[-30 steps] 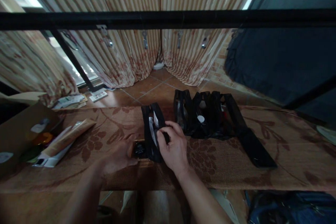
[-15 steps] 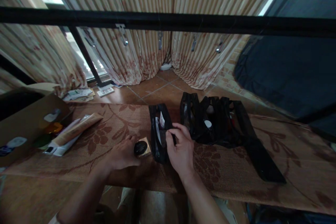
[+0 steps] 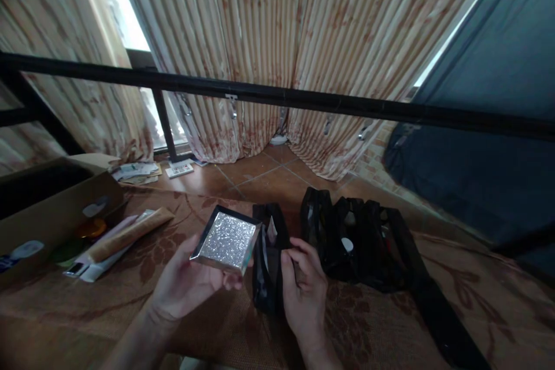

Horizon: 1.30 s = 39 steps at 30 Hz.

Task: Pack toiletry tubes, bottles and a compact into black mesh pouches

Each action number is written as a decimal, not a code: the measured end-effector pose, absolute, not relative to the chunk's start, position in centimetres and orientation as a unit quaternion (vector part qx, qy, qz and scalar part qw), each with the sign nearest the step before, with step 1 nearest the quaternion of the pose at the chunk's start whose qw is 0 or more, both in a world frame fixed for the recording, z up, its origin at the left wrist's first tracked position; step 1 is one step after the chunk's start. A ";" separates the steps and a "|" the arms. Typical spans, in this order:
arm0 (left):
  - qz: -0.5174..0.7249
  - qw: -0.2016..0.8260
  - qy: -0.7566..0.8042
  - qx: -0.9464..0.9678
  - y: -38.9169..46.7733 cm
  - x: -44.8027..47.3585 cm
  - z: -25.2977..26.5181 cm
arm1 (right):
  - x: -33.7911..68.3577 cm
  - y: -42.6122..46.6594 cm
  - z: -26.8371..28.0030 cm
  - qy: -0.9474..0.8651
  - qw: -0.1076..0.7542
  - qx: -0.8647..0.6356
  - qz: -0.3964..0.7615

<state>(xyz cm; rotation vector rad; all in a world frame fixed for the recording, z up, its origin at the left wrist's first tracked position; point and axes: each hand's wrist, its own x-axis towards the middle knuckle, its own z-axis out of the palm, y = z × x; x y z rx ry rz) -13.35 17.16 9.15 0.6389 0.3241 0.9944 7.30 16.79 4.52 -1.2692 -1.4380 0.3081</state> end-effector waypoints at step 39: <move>0.540 0.618 0.373 0.433 17.9 -9.1 8.5 | 6.8 16.0 5.5 -0.684 0.496 -0.507 0.166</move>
